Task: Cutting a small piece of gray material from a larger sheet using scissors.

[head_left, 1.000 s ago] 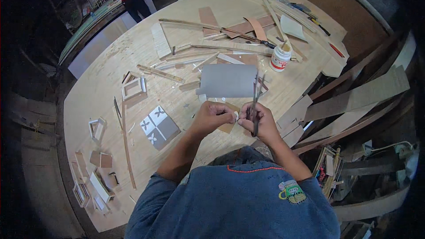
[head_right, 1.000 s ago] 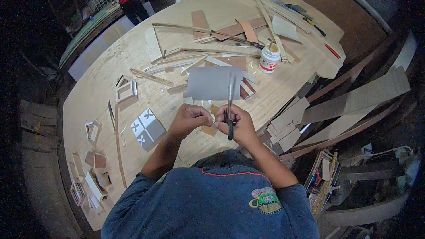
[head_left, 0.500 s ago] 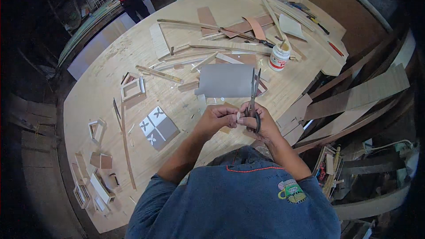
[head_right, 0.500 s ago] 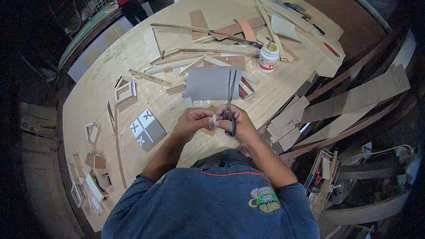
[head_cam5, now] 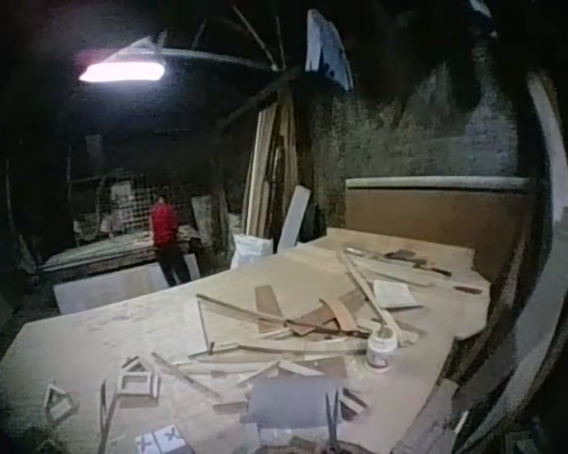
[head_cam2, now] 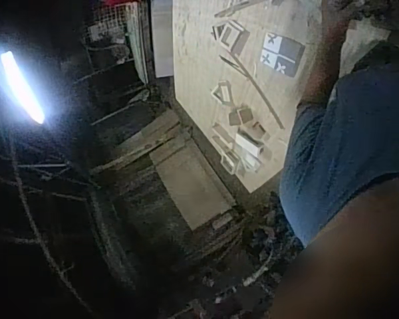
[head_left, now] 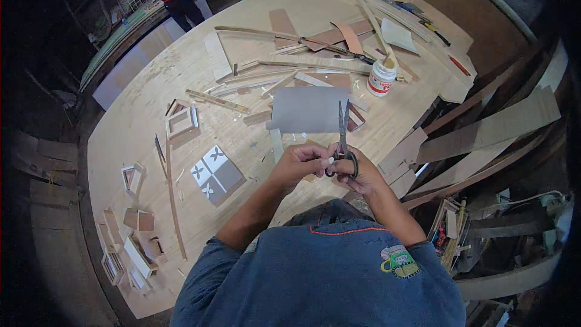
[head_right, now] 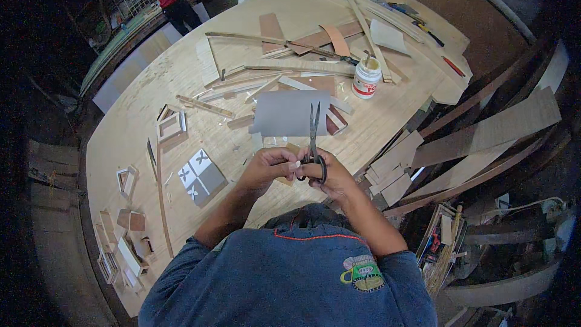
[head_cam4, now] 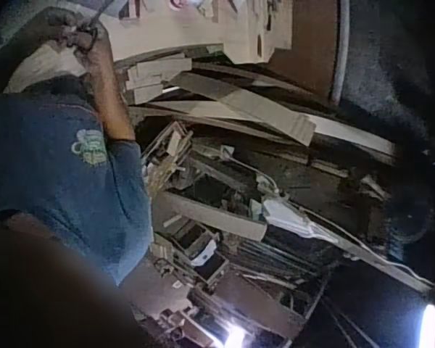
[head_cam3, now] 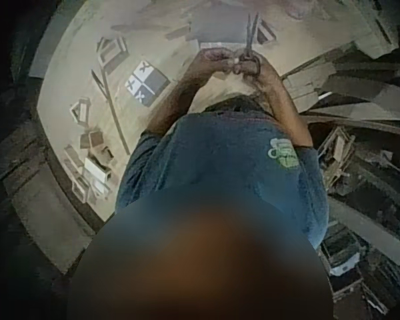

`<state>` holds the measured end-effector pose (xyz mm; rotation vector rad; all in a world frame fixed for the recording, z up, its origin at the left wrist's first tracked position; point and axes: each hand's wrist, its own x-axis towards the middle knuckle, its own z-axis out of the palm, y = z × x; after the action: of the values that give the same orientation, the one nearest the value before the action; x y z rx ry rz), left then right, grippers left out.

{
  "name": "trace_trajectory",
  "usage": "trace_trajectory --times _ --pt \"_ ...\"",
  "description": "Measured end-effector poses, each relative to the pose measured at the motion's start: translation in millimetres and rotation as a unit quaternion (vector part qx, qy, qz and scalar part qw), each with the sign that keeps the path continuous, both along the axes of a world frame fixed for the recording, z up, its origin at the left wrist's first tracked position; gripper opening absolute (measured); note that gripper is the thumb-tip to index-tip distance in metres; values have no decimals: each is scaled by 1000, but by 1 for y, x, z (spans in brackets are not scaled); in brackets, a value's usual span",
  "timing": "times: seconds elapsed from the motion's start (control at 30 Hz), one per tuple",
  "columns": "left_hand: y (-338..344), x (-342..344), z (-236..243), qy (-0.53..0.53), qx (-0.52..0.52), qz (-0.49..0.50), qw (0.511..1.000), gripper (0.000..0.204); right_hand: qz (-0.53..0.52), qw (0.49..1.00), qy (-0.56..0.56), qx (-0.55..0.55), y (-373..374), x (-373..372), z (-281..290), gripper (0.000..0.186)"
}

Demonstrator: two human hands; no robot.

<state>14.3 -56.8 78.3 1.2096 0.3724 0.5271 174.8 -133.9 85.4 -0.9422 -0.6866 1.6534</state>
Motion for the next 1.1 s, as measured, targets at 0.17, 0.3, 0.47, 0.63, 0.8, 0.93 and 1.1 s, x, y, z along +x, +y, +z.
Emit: trace_trajectory --times 0.17,0.3,0.47,0.63,0.8,0.93,1.1 --pt "-3 2 3 -13 -67 92 993 11 -36 974 -210 71 -8 -7 2 23" --pt "0 0 3 -19 -71 119 990 9 -44 939 -312 139 -16 -7 -13 32" --pt "-2 4 1 1 -99 161 982 8 -33 840 -517 159 -20 -14 6 40" --pt "-7 10 3 0 -101 174 980 8 -43 852 -500 151 -19 -14 3 41" --pt "-9 10 4 -19 -94 187 978 9 -50 842 -510 169 -20 -14 1 42" --pt "-8 10 2 -15 -79 194 978 9 -39 847 -504 164 -19 -15 -2 43" --pt "-10 13 3 -26 -97 221 970 8 -56 843 -492 209 -18 -15 -6 44"
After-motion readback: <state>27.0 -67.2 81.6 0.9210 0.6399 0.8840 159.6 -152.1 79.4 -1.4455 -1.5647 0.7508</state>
